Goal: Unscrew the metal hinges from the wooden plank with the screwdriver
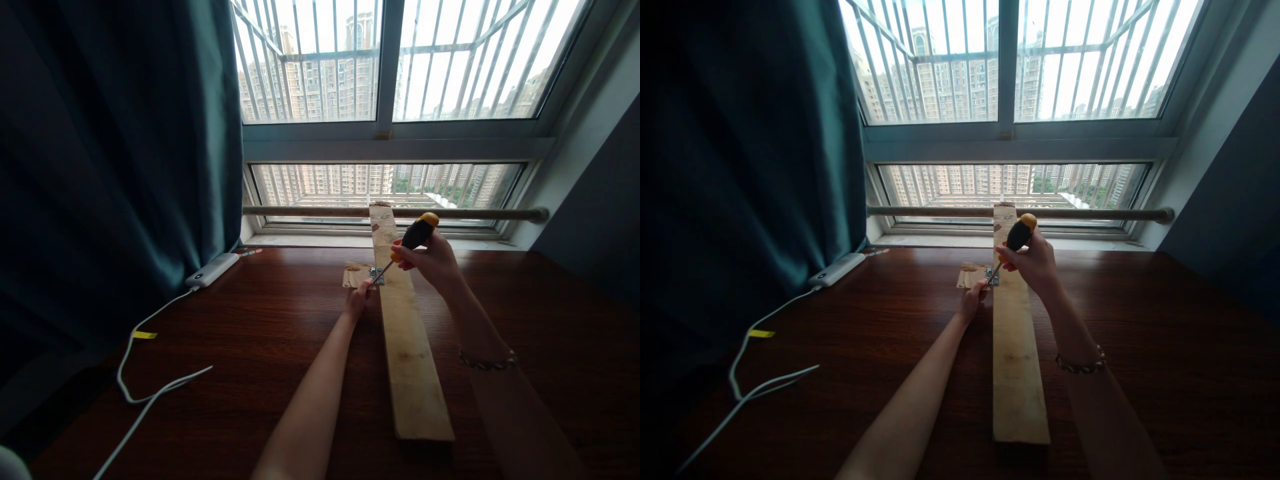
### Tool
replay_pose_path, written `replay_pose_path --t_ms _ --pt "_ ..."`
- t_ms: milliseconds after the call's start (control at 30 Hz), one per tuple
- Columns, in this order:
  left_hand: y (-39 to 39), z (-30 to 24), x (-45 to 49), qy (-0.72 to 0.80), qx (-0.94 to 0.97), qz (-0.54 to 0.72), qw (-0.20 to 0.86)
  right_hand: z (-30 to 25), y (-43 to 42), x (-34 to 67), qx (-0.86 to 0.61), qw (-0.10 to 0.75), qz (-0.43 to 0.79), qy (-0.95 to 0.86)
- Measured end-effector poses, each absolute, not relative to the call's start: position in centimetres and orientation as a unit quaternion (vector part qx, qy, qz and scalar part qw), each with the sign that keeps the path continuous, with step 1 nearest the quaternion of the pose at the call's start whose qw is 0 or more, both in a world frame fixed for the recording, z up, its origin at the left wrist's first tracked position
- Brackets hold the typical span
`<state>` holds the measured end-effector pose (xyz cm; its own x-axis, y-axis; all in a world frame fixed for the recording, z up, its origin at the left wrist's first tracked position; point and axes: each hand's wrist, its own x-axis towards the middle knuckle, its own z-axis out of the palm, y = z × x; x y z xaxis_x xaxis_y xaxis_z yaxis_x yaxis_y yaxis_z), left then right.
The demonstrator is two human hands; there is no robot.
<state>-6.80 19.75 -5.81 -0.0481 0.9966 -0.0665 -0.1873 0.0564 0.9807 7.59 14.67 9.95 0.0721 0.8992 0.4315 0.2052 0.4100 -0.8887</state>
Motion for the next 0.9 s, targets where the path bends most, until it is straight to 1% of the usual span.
replay_pose_path --t_ms 133,300,400,533,600,667,833,900 --pt "20.0 -6.4 -6.8 0.484 0.419 0.555 0.531 10.4 14.5 7.7 -0.434 0.569 0.361 -0.598" --pt "19.9 -6.2 -6.9 0.491 0.418 0.554 0.526 10.3 14.5 7.7 -0.433 0.577 0.356 -0.593" --pt "19.7 -5.9 -6.9 0.492 0.408 0.560 0.527 10.2 14.4 7.6 -0.436 0.583 0.317 -0.608" --pt "19.8 -6.0 -7.0 0.492 0.421 0.550 0.528 10.2 14.2 7.4 -0.479 0.572 0.199 -0.636" --pt "19.9 -6.2 -7.1 0.486 0.436 0.539 0.532 10.2 14.1 7.2 -0.492 0.564 0.172 -0.640" --pt "20.0 -6.3 -7.1 0.469 0.443 0.539 0.542 10.3 14.1 7.2 -0.487 0.562 0.197 -0.638" --pt "20.2 -6.4 -6.8 0.456 0.418 0.541 0.570 11.0 13.8 7.7 -0.428 0.538 0.348 -0.637" --pt "20.2 -6.5 -6.7 0.454 0.409 0.545 0.574 11.2 13.7 7.9 -0.410 0.526 0.381 -0.640"
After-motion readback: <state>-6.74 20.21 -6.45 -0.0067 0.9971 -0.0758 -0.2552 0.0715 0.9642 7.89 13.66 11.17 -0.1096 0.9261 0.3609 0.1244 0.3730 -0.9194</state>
